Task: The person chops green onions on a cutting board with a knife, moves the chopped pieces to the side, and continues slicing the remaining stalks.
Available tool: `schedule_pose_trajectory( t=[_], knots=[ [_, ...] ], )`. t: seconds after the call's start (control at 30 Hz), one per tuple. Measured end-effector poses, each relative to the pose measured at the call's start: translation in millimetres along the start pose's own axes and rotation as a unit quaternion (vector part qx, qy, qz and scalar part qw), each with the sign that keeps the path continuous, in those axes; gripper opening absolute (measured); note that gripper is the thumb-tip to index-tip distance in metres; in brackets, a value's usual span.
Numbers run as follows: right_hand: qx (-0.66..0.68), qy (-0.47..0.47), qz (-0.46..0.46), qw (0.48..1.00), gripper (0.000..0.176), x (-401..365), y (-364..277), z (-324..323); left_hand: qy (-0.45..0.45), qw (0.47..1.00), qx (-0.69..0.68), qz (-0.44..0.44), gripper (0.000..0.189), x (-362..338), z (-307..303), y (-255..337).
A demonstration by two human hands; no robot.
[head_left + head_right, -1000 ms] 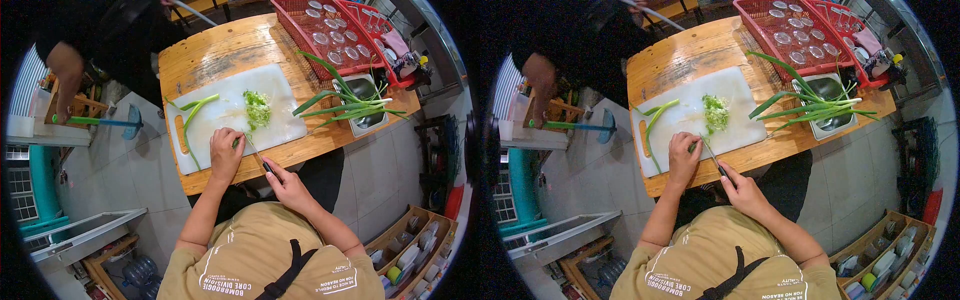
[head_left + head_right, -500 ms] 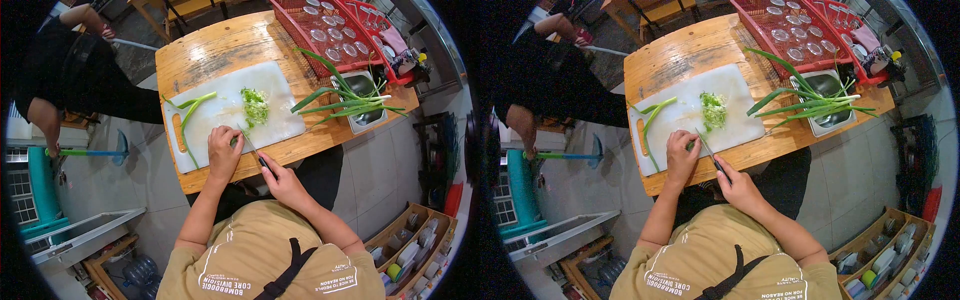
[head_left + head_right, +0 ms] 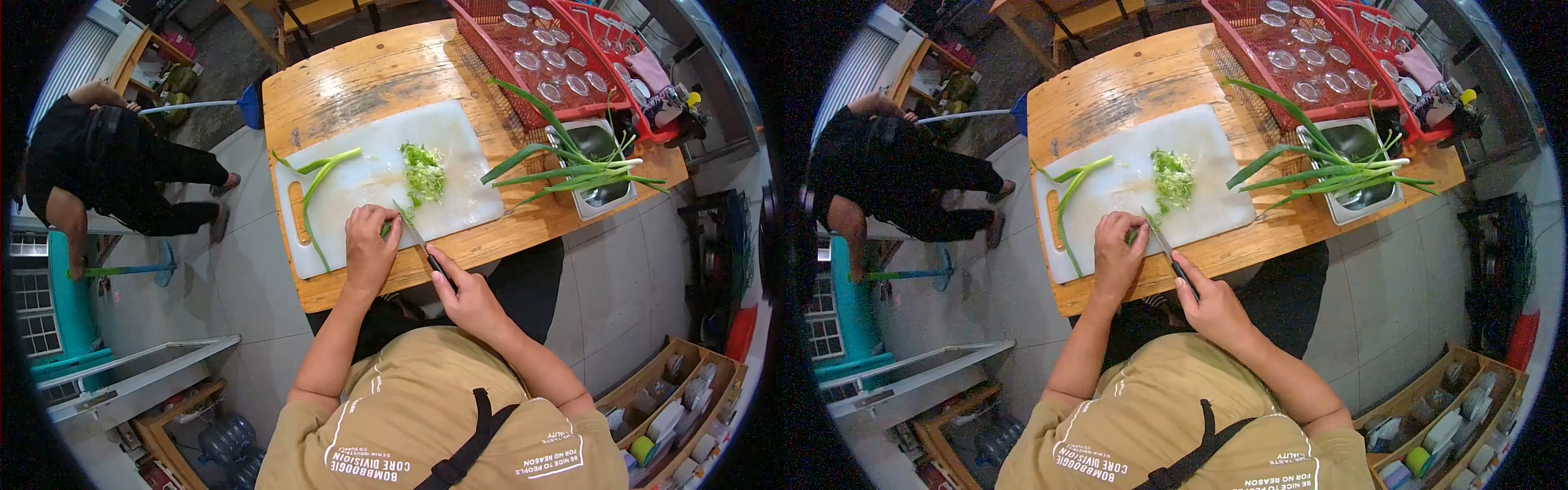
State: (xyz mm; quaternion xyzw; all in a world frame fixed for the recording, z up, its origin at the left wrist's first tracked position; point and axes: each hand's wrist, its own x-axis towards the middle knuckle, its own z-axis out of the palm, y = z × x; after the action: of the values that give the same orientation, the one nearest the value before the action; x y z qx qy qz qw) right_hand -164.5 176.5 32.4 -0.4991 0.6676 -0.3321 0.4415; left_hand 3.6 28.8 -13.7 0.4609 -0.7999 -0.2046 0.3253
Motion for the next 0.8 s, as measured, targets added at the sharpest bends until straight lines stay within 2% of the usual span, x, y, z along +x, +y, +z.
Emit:
schedule_pose_trajectory(
  t=[0.57,0.8],
  knots=[
    [0.04,-0.011,0.022,0.999,0.048,-8,-1,-4,0.009,1.0,-0.002,0.003,0.008,1,2,1],
    [-0.013,-0.008,0.025,1.0,0.048,-2,-6,-1,0.012,1.0,-0.003,0.006,0.009,1,1,2]
  ],
)
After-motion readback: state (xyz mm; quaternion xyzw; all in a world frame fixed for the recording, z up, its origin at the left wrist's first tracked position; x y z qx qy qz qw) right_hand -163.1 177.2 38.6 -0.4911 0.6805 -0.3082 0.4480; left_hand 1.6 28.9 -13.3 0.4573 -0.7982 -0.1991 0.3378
